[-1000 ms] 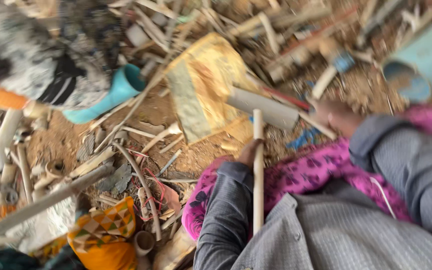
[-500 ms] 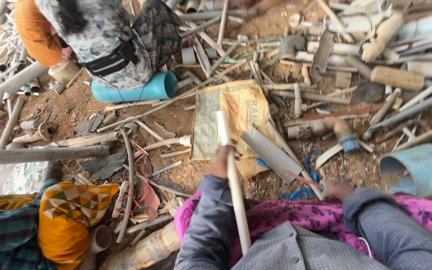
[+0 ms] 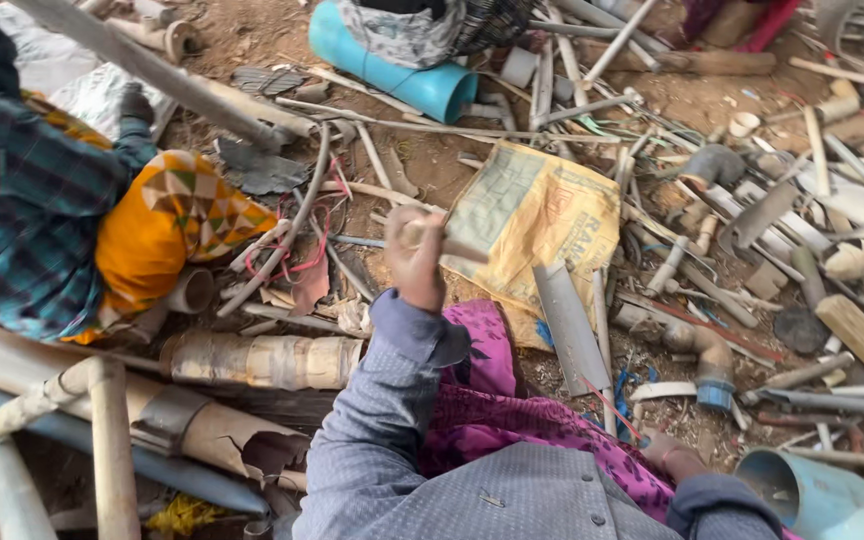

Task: The person uses a hacksaw to cut a length of grey PVC pipe while sitting on the ground among various scraps.

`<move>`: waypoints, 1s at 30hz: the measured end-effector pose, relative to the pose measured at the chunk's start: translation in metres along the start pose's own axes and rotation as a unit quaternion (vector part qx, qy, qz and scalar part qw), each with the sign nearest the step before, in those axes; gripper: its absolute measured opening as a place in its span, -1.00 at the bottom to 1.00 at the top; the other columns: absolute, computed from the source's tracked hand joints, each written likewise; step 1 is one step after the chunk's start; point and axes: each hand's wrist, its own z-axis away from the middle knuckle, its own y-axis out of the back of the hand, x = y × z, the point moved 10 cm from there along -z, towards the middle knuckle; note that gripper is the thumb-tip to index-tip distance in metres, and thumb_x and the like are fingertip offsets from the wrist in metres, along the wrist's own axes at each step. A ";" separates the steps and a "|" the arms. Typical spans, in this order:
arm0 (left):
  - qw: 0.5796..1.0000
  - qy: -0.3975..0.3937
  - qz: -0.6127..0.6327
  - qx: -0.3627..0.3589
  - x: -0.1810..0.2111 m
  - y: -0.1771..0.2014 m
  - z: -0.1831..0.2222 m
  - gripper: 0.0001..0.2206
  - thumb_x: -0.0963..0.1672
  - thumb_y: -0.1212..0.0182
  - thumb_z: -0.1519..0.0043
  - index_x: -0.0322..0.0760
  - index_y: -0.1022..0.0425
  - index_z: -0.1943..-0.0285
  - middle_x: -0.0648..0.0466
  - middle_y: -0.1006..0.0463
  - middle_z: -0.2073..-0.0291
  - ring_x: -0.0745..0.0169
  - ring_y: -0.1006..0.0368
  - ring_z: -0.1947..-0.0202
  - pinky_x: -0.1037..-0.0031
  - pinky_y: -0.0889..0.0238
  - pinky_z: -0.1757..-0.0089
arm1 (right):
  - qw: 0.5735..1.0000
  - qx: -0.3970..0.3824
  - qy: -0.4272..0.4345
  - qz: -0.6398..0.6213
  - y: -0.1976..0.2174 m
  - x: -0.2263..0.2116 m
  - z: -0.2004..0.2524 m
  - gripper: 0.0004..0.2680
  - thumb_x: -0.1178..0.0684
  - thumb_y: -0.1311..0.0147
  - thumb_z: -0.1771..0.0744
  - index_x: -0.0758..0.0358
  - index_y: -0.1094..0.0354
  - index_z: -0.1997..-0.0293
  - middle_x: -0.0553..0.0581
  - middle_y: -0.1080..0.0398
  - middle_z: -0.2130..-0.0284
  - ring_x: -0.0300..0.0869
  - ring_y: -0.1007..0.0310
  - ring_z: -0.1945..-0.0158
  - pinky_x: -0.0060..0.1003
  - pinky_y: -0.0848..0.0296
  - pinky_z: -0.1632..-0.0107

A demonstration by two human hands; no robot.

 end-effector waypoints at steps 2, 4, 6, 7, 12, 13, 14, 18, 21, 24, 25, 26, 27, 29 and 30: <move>0.995 -0.099 -0.008 0.020 0.039 0.016 -0.001 -0.91 -0.18 -0.22 -0.34 -0.26 -0.39 0.15 0.09 -0.49 0.33 0.29 -0.41 0.33 0.43 -0.32 0.12 | 0.999 0.010 -0.022 0.027 0.002 0.003 0.004 -0.38 -0.39 -0.37 -0.12 0.01 -0.37 -0.26 0.32 -0.52 -0.07 0.05 -0.56 -0.15 -0.17 -0.50 -0.21; 0.973 -0.222 -0.067 0.018 0.090 0.023 0.003 -0.92 -0.16 -0.16 -0.39 -0.26 -0.41 0.15 0.06 -0.53 0.38 0.28 -0.41 0.37 0.45 -0.27 -0.10 | 1.000 0.000 -0.003 0.009 0.003 -0.007 0.007 -0.41 -0.32 -0.39 -0.09 0.05 -0.42 -0.19 0.31 -0.58 -0.02 0.04 -0.62 -0.10 -0.17 -0.53 -0.17; 0.955 -0.291 -0.043 -0.023 0.133 0.025 0.000 -0.88 -0.18 -0.21 -0.29 -0.25 -0.46 0.32 0.06 -0.51 0.38 0.27 -0.42 0.40 0.51 -0.37 0.29 | 1.000 0.011 0.013 0.000 0.008 -0.017 0.011 -0.42 -0.29 -0.42 -0.07 0.07 -0.45 -0.16 0.30 -0.59 0.00 0.03 -0.63 -0.09 -0.17 -0.54 -0.16; 0.946 -0.320 -0.029 -0.046 0.151 0.025 -0.004 -0.89 -0.16 -0.21 -0.29 -0.25 -0.46 0.31 0.05 -0.51 0.37 0.26 -0.42 0.38 0.50 -0.37 0.28 | 0.999 0.027 0.019 0.001 0.013 -0.023 0.013 -0.41 -0.29 -0.44 -0.07 0.06 -0.45 -0.16 0.30 -0.57 -0.01 0.02 -0.60 -0.10 -0.18 -0.53 -0.16; 0.928 -0.362 -0.072 -0.052 0.192 0.031 -0.044 -0.87 -0.11 -0.21 -0.27 -0.26 -0.49 0.26 0.02 -0.53 0.32 0.20 -0.44 0.33 0.44 -0.38 0.23 | 0.998 0.036 0.041 0.018 0.026 -0.048 0.025 -0.44 -0.30 -0.41 -0.09 0.04 -0.47 -0.15 0.25 -0.60 0.00 -0.01 -0.62 -0.08 -0.21 -0.53 -0.16; 0.928 -0.359 -0.083 -0.049 0.192 0.033 -0.054 -0.86 -0.10 -0.21 -0.27 -0.26 -0.50 0.25 0.01 -0.54 0.31 0.19 -0.45 0.31 0.43 -0.38 0.22 | 0.999 0.023 0.037 0.003 0.027 -0.049 0.028 -0.43 -0.29 -0.42 -0.09 0.03 -0.46 -0.16 0.25 -0.61 0.01 -0.01 -0.64 -0.07 -0.20 -0.54 -0.15; 0.929 -0.354 -0.096 -0.043 0.191 0.036 -0.063 -0.85 -0.09 -0.21 -0.26 -0.26 -0.50 0.24 0.01 -0.54 0.29 0.17 -0.45 0.30 0.42 -0.38 0.21 | 0.999 0.011 0.034 -0.013 0.027 -0.051 0.032 -0.42 -0.28 -0.42 -0.08 0.03 -0.45 -0.18 0.25 -0.63 0.02 -0.01 -0.65 -0.06 -0.20 -0.55 -0.15; 0.937 -0.312 -0.156 -0.014 0.174 0.057 -0.100 -0.80 -0.05 -0.21 -0.25 -0.27 -0.52 0.20 -0.02 -0.55 0.25 0.12 -0.47 0.26 0.38 -0.38 0.18 | 1.000 0.012 0.020 -0.018 0.038 -0.064 0.051 -0.39 -0.27 -0.44 -0.10 0.01 -0.38 -0.24 0.26 -0.61 0.00 -0.01 -0.64 -0.09 -0.21 -0.54 -0.18; 0.937 -0.264 -0.227 0.012 0.143 0.081 -0.146 -0.75 -0.01 -0.21 -0.24 -0.28 -0.54 0.16 -0.03 -0.56 0.22 0.09 -0.48 0.22 0.35 -0.38 0.15 | 0.999 0.019 0.025 -0.027 0.044 -0.069 0.064 -0.41 -0.28 -0.42 -0.12 0.01 -0.39 -0.23 0.25 -0.63 0.02 -0.02 -0.65 -0.08 -0.22 -0.55 -0.17; 0.920 -0.201 -0.335 0.026 0.090 0.110 -0.209 -0.70 0.02 -0.22 -0.23 -0.28 -0.55 0.13 -0.05 -0.57 0.19 0.05 -0.49 0.19 0.32 -0.39 0.13 | 0.999 0.024 0.025 -0.030 0.050 -0.077 0.072 -0.47 -0.28 -0.39 -0.14 0.02 -0.46 -0.18 0.23 -0.64 0.02 -0.03 -0.62 -0.08 -0.22 -0.54 -0.17; 0.909 -0.171 -0.378 0.035 0.063 0.124 -0.218 -0.69 0.03 -0.22 -0.22 -0.29 -0.56 0.12 -0.06 -0.58 0.18 0.04 -0.49 0.17 0.31 -0.39 0.12 | 0.999 0.014 0.022 -0.030 0.050 -0.077 0.078 -0.47 -0.28 -0.40 -0.14 0.03 -0.46 -0.17 0.23 -0.64 0.02 -0.02 -0.60 -0.07 -0.20 -0.55 -0.16; 0.892 -0.129 -0.432 0.034 0.033 0.144 -0.230 -0.67 0.04 -0.22 -0.22 -0.29 -0.57 0.11 -0.06 -0.58 0.17 0.03 -0.50 0.16 0.30 -0.39 0.11 | 0.999 0.005 0.018 -0.029 0.049 -0.078 0.084 -0.48 -0.27 -0.42 -0.13 0.05 -0.47 -0.16 0.24 -0.64 0.02 -0.02 -0.58 -0.06 -0.19 -0.57 -0.15; 0.871 -0.083 -0.483 0.035 -0.002 0.161 -0.224 -0.65 0.05 -0.22 -0.21 -0.29 -0.57 0.10 -0.07 -0.58 0.16 0.01 -0.50 0.15 0.29 -0.39 0.10 | 0.999 0.010 0.013 -0.032 0.054 -0.077 0.093 -0.49 -0.25 -0.41 -0.13 0.04 -0.48 -0.16 0.26 -0.64 0.02 -0.01 -0.60 -0.07 -0.18 -0.56 -0.15; 0.815 0.006 -0.579 0.011 -0.062 0.191 -0.223 -0.62 0.07 -0.22 -0.21 -0.29 -0.58 0.08 -0.08 -0.59 0.14 -0.01 -0.51 0.13 0.27 -0.39 0.08 | 0.999 0.024 0.009 -0.046 0.062 -0.084 0.105 -0.51 -0.19 -0.41 -0.13 0.03 -0.50 -0.15 0.29 -0.62 0.02 0.01 -0.64 -0.07 -0.16 -0.55 -0.15; 0.781 0.044 -0.622 -0.015 -0.086 0.194 -0.221 -0.60 0.08 -0.22 -0.20 -0.30 -0.59 0.07 -0.09 -0.60 0.13 -0.02 -0.51 0.11 0.26 -0.39 0.07 | 0.998 0.021 0.013 -0.052 0.067 -0.087 0.108 -0.49 -0.21 -0.42 -0.13 0.05 -0.48 -0.17 0.31 -0.63 0.02 0.03 -0.65 -0.07 -0.15 -0.55 -0.15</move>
